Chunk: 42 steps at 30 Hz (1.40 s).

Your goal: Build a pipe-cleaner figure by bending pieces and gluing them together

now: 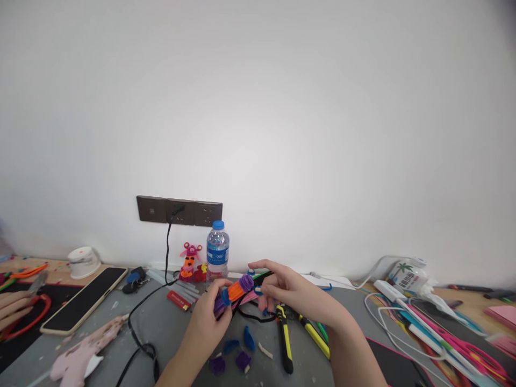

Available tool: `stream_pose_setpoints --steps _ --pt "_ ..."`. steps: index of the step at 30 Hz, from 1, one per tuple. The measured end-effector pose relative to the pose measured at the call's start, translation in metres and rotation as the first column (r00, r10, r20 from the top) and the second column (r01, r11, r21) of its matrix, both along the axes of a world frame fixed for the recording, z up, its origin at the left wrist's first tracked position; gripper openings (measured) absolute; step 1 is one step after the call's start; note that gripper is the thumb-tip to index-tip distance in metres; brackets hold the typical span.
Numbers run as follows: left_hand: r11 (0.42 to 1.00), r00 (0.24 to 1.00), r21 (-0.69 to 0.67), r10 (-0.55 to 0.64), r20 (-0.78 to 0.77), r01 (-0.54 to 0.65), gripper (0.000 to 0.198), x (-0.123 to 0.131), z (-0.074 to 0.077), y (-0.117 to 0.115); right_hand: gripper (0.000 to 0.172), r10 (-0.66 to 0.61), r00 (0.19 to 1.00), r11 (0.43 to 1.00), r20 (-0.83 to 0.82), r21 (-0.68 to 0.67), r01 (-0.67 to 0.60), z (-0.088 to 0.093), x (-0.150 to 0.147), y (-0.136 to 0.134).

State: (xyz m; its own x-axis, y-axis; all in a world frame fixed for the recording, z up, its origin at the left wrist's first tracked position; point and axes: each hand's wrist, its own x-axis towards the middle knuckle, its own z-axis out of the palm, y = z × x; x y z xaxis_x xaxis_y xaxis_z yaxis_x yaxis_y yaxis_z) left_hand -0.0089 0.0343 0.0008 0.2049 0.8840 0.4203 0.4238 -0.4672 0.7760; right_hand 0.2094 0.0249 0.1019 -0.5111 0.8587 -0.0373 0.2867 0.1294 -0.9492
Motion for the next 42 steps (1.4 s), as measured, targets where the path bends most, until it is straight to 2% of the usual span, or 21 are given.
stream_pose_setpoints --steps 3,7,11,16,20,27,32,42 --pt "0.996 0.996 -0.080 -0.034 0.088 0.041 0.023 0.002 0.001 -0.002 0.050 -0.027 1.000 1.000 0.016 0.003 0.027 -0.001 0.002 0.000" --pt "0.982 0.980 -0.160 -0.065 0.187 0.096 0.025 0.002 0.004 -0.005 0.046 -0.095 0.994 0.995 0.057 0.026 0.094 0.001 0.005 0.000" --pt "0.996 0.994 -0.060 -0.068 0.087 0.073 0.028 0.000 0.003 -0.006 0.036 -0.126 0.985 0.990 0.115 0.080 0.117 0.003 0.003 0.001" --pt "0.999 1.000 0.040 -0.010 0.003 0.010 0.031 -0.001 -0.001 -0.006 0.034 -0.109 0.987 0.990 0.114 0.106 0.097 -0.005 0.002 0.005" --pt "0.998 0.999 0.060 -0.011 -0.046 0.014 0.035 -0.002 -0.001 -0.007 0.036 -0.088 0.990 0.991 0.114 0.111 0.075 -0.007 0.004 0.005" --pt "0.997 0.995 0.083 0.005 -0.100 0.003 0.032 -0.003 0.000 -0.006 0.035 -0.094 0.984 0.989 0.154 0.127 0.074 0.000 0.003 0.001" --pt "0.996 0.993 0.094 0.008 -0.122 0.004 0.029 -0.003 0.000 -0.006 0.044 -0.034 0.985 0.993 0.171 0.115 0.015 0.009 0.002 -0.004" --pt "0.992 0.989 0.123 0.036 -0.145 -0.018 0.029 -0.004 -0.004 -0.006 0.041 -0.075 0.981 0.985 0.180 0.168 0.045 0.007 0.007 -0.004"
